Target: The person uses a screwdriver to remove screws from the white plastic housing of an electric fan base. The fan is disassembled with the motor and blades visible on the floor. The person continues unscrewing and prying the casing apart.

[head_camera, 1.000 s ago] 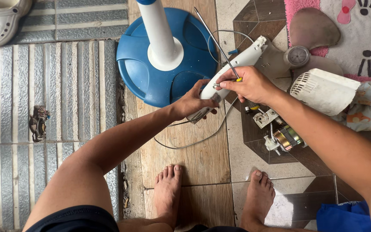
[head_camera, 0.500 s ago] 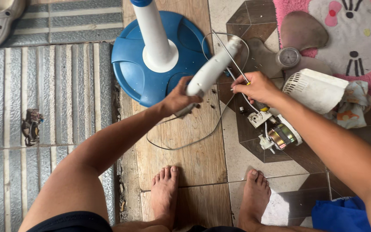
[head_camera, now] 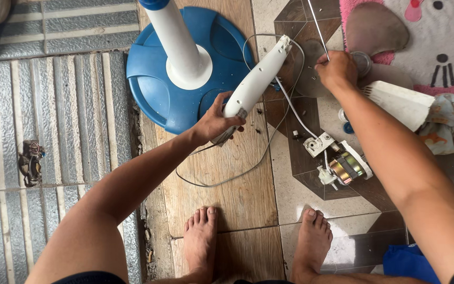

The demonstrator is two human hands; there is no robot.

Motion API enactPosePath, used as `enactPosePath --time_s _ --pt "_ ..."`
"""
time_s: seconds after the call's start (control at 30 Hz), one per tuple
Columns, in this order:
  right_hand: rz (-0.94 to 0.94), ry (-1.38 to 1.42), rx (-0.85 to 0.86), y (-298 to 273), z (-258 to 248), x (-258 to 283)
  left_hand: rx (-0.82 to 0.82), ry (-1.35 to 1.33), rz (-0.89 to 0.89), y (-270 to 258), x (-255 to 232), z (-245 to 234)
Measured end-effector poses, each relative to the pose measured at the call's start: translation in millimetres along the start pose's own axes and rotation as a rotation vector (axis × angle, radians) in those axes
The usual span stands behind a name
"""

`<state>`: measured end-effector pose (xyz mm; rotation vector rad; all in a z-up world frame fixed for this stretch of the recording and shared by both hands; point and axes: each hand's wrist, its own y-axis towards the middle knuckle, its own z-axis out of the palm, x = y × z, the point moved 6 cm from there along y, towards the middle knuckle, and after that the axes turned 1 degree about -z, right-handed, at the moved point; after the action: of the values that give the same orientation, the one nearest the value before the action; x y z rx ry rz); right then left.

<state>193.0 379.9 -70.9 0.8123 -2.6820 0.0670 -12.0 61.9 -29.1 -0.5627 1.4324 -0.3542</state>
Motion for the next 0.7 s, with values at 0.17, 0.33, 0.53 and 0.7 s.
enactPosePath --time_s 0.17,0.33,0.53,0.7 --pt "0.121 -0.079 0.115 9 28 1 0.012 -0.023 -0.016 1 1 0" --pt "0.004 -0.107 0.054 8 22 15 0.031 -0.043 0.009 1 6 -4" --pt "0.109 0.602 0.170 -5 -19 58 0.057 -0.052 -0.010 4 5 0" --pt "-0.124 0.762 0.587 -63 -42 142 0.091 -0.071 0.061 3 -7 12"
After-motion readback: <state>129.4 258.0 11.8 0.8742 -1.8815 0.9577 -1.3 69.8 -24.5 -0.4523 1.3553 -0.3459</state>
